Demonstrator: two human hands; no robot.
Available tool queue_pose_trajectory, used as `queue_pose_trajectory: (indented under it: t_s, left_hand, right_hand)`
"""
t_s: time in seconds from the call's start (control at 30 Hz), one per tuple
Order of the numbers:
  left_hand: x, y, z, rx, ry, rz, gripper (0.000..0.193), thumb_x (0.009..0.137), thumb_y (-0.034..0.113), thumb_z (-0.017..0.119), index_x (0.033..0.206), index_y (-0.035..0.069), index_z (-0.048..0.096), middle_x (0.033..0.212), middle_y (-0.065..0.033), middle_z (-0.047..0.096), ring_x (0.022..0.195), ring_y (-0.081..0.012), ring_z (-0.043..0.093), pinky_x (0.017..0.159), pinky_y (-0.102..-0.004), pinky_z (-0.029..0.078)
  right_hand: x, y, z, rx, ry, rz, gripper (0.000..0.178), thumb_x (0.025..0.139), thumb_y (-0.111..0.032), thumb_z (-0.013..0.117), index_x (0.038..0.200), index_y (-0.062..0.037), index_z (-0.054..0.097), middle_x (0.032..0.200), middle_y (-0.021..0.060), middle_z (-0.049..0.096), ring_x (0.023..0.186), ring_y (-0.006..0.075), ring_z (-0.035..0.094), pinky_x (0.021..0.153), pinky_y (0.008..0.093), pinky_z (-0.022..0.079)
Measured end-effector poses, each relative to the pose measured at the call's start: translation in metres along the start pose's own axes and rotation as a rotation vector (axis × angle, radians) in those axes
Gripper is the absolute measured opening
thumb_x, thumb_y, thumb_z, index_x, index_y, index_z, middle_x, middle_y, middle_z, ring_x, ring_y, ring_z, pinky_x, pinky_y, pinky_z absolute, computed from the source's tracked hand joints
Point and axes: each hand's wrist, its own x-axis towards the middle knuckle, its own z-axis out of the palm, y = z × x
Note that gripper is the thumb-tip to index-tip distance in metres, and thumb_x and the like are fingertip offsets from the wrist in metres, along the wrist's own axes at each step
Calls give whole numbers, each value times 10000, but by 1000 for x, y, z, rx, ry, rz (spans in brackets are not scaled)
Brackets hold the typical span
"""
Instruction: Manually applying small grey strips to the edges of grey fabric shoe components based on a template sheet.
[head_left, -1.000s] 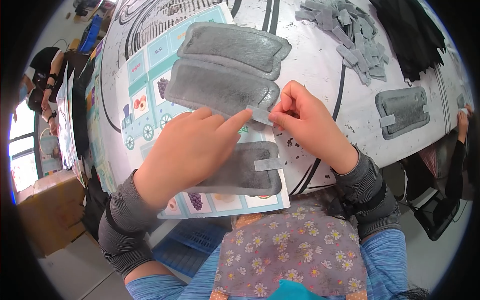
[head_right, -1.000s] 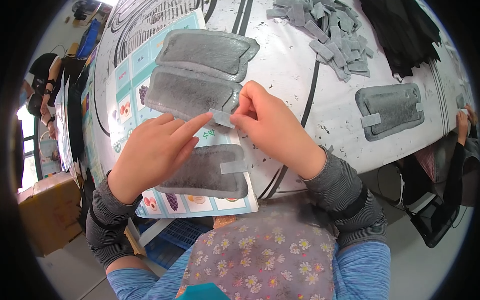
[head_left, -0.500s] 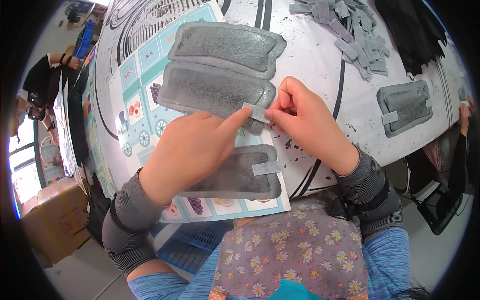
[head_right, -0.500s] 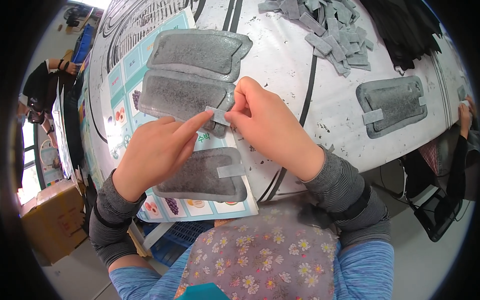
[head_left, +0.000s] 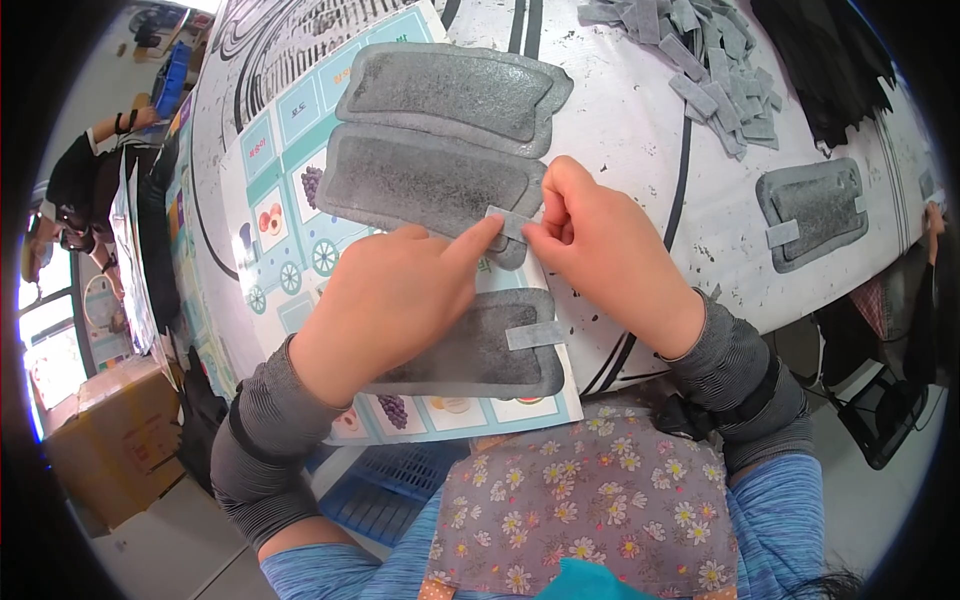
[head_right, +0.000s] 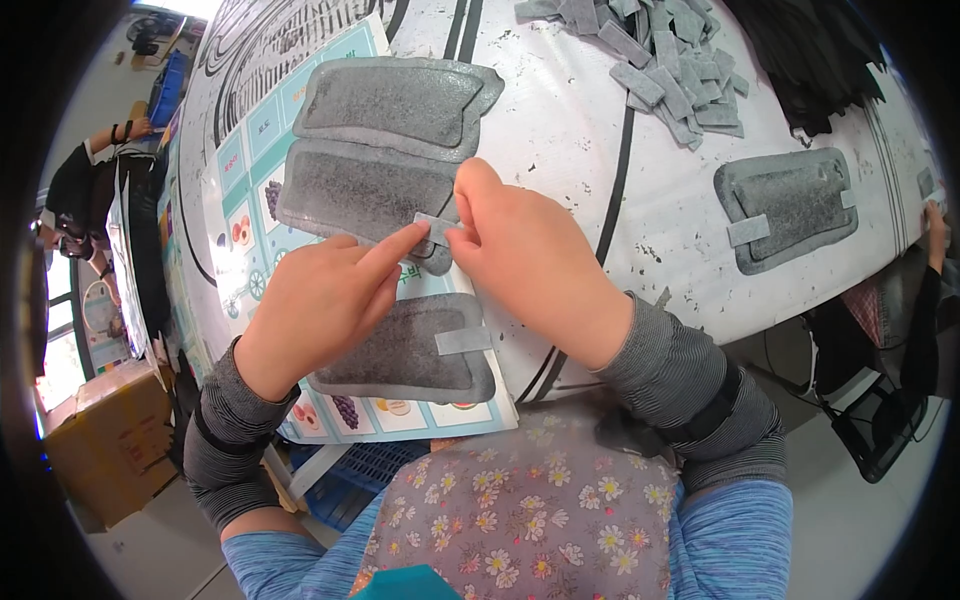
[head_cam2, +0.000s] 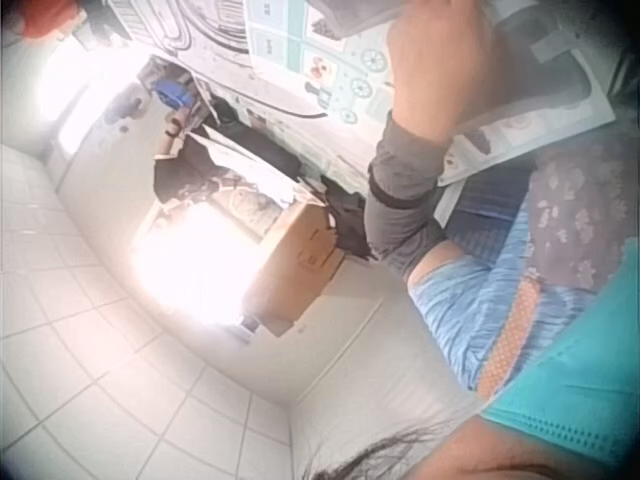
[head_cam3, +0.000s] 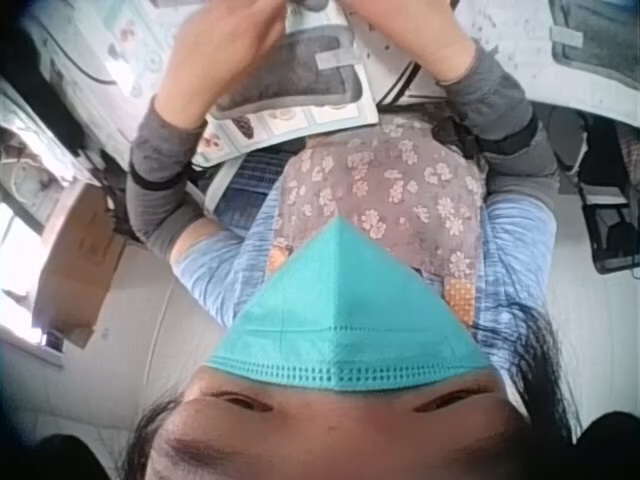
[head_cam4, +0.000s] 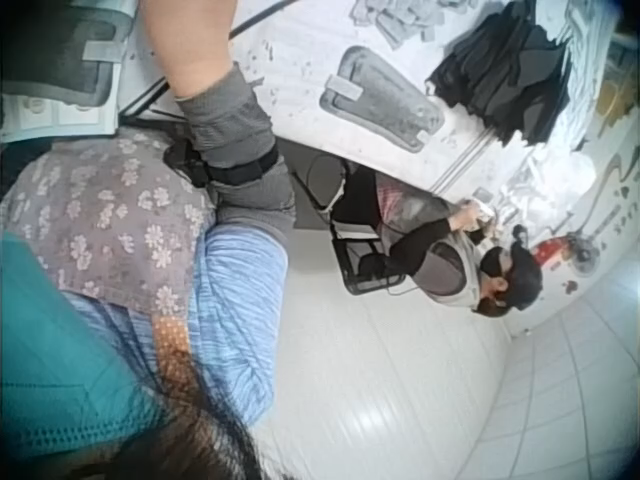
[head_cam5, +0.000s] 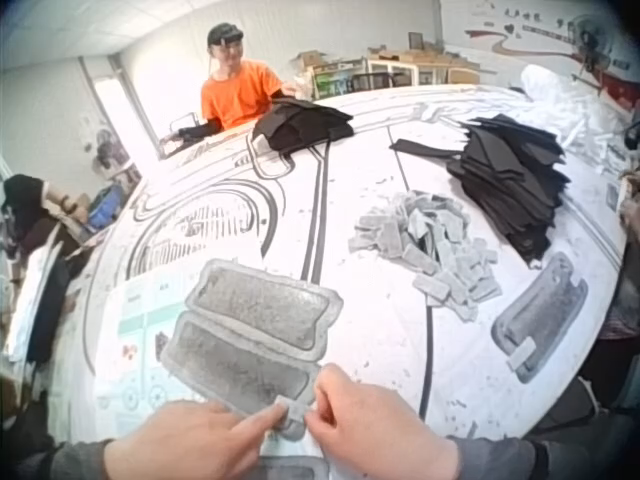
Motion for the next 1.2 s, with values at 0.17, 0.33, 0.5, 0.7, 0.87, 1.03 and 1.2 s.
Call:
queue_pose_trajectory:
  t_s: [0.17, 0.33, 0.5, 0.7, 0.87, 1.03, 1.2]
  left_hand:
    - [1, 0, 0, 13, 52, 29, 415, 917, 131, 638, 1332, 127, 609, 698, -83, 616, 700, -285, 634, 595, -434, 488]
    - [1, 5, -1, 52, 71, 45, 406, 914, 136, 639, 1319, 138, 615, 693, -69, 617, 696, -273, 634, 590, -428, 492]
    - [-3, 15, 6, 64, 64, 85, 443, 896, 131, 649, 1335, 179, 615, 695, -33, 630, 693, -252, 639, 591, -409, 509]
    - [-16, 21, -17, 33, 210, 73, 486, 893, 91, 650, 1370, 166, 604, 724, -58, 634, 686, -263, 630, 601, -408, 499]
    - [-39, 15, -35, 35, 165, -13, 423, 912, 81, 640, 1332, 135, 630, 752, -77, 643, 708, -271, 638, 621, -407, 491]
    - [-64, 1, -28, -30, 185, -39, 349, 926, 92, 636, 1273, 117, 657, 777, -84, 660, 739, -275, 653, 636, -403, 497]
    - [-83, -15, -21, -7, 187, -117, 322, 938, 115, 637, 1257, 131, 667, 778, -95, 660, 735, -286, 649, 651, -402, 498]
  right_hand:
    - [-3, 2, 1, -98, 59, -64, 274, 892, -104, 716, 898, -64, 446, 640, 94, 555, 576, 234, 574, 558, 346, 449]
    - [-2, 0, -14, -17, 67, -5, 216, 893, -130, 695, 948, -71, 495, 711, 128, 618, 671, 363, 645, 606, 447, 483]
    - [7, 8, -31, -236, 491, -215, 233, 886, -123, 714, 1030, -47, 548, 893, 120, 644, 824, 325, 643, 707, 426, 498]
    - [22, 50, -78, -905, 575, -328, 219, 886, -71, 660, 1077, -2, 577, 1036, 155, 643, 995, 404, 621, 861, 490, 536]
    - [34, 65, -98, -845, 469, -249, 143, 864, -57, 612, 983, -6, 552, 946, 177, 600, 907, 411, 597, 797, 493, 516]
    - [35, 53, -108, -701, 393, -139, 169, 844, -32, 630, 1005, 18, 627, 964, 201, 661, 933, 378, 640, 794, 426, 505]
    - [30, 20, -113, -632, 427, -54, 110, 835, -54, 623, 916, 17, 645, 853, 195, 682, 805, 367, 662, 719, 420, 508]
